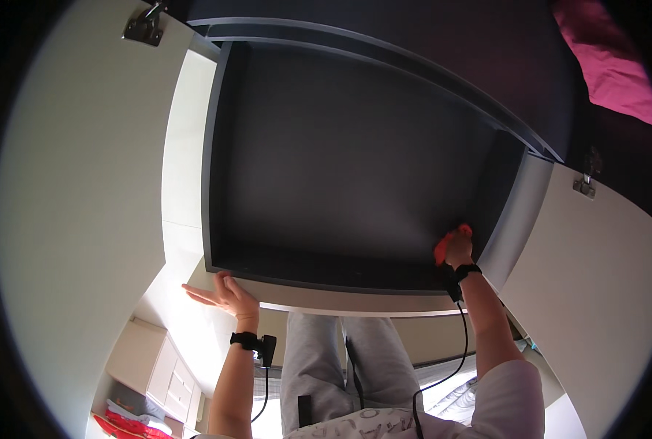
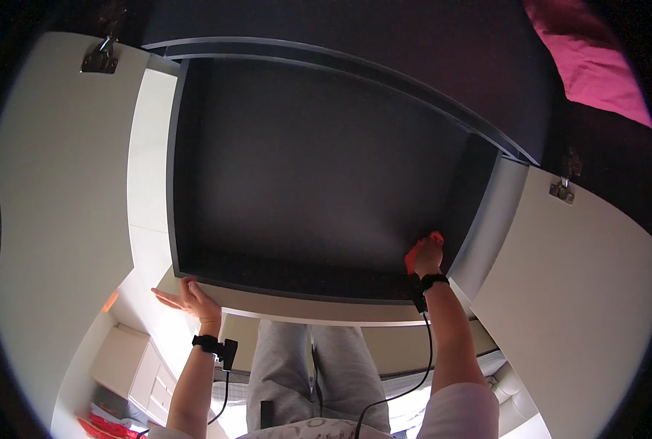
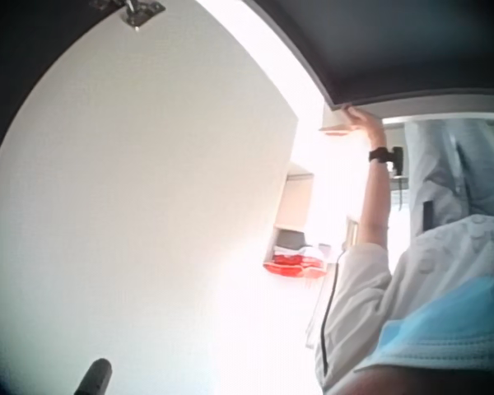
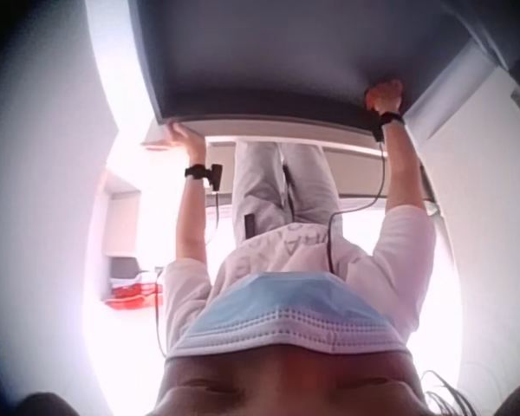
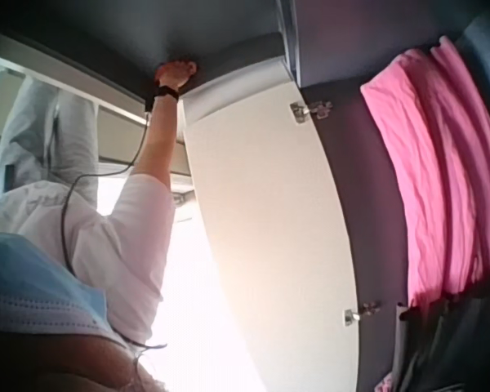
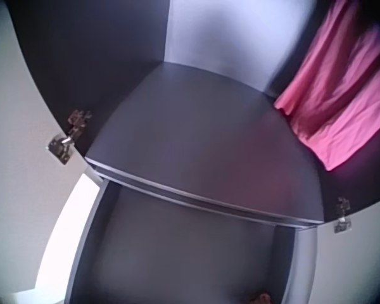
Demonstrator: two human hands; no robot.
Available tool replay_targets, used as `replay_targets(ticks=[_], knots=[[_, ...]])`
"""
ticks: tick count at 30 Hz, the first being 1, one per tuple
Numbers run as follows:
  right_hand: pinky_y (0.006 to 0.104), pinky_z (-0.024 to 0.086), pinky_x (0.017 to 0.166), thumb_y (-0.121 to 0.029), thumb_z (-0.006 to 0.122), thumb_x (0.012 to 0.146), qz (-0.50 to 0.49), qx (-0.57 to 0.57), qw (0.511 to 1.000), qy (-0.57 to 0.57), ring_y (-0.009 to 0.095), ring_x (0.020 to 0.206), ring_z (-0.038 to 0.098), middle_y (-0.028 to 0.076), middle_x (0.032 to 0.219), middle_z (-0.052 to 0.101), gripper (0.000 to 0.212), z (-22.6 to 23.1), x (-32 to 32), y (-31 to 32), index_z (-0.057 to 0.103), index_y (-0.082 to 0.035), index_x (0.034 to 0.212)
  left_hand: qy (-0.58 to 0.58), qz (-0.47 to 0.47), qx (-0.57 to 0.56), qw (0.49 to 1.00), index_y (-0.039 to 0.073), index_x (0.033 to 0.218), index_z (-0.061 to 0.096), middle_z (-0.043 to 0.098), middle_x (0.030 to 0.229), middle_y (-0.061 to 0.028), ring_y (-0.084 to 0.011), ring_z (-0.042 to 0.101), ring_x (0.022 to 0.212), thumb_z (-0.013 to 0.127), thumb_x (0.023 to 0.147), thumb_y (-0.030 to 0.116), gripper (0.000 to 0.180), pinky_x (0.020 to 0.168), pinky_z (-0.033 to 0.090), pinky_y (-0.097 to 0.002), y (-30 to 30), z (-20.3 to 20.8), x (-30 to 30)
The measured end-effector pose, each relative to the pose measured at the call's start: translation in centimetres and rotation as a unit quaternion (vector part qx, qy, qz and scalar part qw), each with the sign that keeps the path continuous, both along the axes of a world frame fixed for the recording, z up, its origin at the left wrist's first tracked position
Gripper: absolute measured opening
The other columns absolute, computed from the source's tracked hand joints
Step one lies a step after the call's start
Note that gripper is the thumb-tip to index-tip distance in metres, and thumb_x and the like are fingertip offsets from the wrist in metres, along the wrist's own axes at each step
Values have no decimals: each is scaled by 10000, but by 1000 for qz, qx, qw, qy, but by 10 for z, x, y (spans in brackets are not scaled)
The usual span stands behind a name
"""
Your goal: The person wipes a wardrobe shelf and a drawer using a cloth, rinses the cloth in a bowl of water, and then places a pillow and a folded quilt into the wardrobe.
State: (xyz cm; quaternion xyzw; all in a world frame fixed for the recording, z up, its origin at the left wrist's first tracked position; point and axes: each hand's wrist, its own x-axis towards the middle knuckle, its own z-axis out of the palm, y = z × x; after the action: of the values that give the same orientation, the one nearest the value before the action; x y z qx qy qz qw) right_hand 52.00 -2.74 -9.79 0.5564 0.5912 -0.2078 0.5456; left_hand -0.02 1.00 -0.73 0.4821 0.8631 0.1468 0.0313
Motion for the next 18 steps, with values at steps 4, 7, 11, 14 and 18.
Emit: replay_targets(ticks=[4,7,11,14,18], knots=[[380,439,920,-264,628,764,-78,-71,994,13,270,1127,517,73,1189,567,365,-28,29,-11,640,-171,1117,-2,-15,1,1000,99,825,610,-42,1511,-236,-446,14,1372,425,899,227,237,1069,131,-578,3,-3,14],[377,456,868,-288,614,787,-260,-127,954,78,249,1049,560,57,1154,602,418,-27,-8,-34,594,-194,1194,-2,3,-3,1000,83,835,605,-54,1509,-246,-443,44,1363,421,904,191,224,1062,158,-543,-13,6,-9],[382,456,822,-334,592,805,-418,-257,859,146,181,1051,554,14,1162,608,463,-45,66,-50,556,-199,1246,-121,11,0,993,73,787,588,-102,1498,-264,-469,-58,1370,405,884,217,252,1053,143,-605,-7,-16,20],[349,450,825,-269,598,818,-347,-294,867,206,153,1035,544,-2,1130,607,449,-23,-26,1,549,-173,1253,-15,3,-23,1000,67,788,584,-102,1501,-258,-464,-50,1372,406,882,203,243,1050,155,-602,-5,8,-6],[293,382,948,-200,614,836,-616,-241,614,430,211,1073,529,99,1204,573,440,-36,-100,19,546,-94,1258,-148,28,-1,989,67,779,577,-144,1507,-226,-459,-42,1375,395,884,180,239,1042,170,-598,-10,-15,-16]])
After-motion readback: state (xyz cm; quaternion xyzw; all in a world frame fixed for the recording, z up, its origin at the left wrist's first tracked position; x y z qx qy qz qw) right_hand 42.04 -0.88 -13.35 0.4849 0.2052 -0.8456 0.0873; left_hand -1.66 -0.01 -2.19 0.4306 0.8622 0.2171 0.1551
